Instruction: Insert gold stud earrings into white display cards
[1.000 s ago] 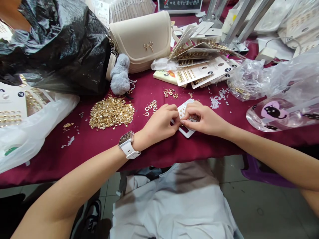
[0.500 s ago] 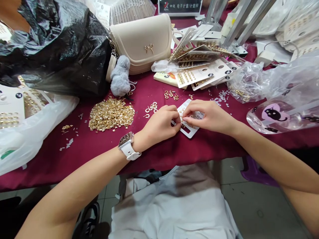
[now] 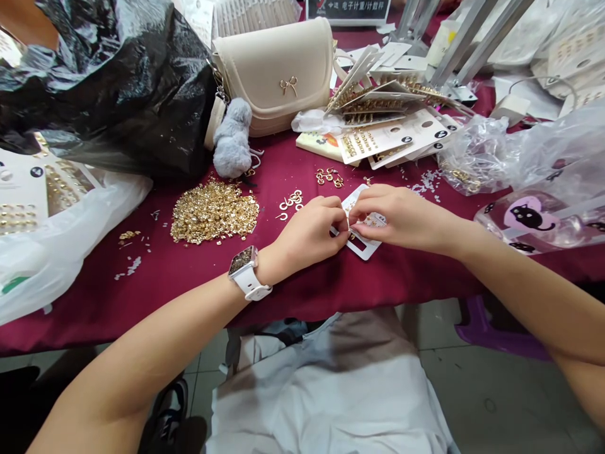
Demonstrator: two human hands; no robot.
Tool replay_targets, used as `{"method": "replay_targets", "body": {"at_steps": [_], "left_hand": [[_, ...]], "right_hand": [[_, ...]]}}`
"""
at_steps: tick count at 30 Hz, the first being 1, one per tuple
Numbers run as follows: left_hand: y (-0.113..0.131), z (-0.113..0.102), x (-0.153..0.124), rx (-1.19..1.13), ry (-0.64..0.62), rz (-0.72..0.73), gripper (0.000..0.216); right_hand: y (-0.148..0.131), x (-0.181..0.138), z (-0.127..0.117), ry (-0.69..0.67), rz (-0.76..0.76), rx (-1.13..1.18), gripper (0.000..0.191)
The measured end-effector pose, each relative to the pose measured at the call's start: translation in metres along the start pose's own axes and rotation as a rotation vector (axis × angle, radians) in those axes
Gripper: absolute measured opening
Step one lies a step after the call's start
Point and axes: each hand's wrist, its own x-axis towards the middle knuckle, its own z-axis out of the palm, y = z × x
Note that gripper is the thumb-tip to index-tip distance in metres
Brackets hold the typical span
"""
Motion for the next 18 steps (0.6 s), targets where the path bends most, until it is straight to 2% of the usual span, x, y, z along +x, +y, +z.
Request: {"method": "replay_targets", "body": {"at_steps": [11,18], "left_hand": [[0.0,0.0,0.001,0.016,0.007,0.036,0.015],[-0.002,0.001,0.0,-0.009,-0.008,0.024,0.015]], "right_hand": [[-0.008,0.01,-0.003,-0.15,-0.032,-0.24,0.01],[-0.015,0.017,-0.006,-0.216,0.014,-0.242,0.013]]}}
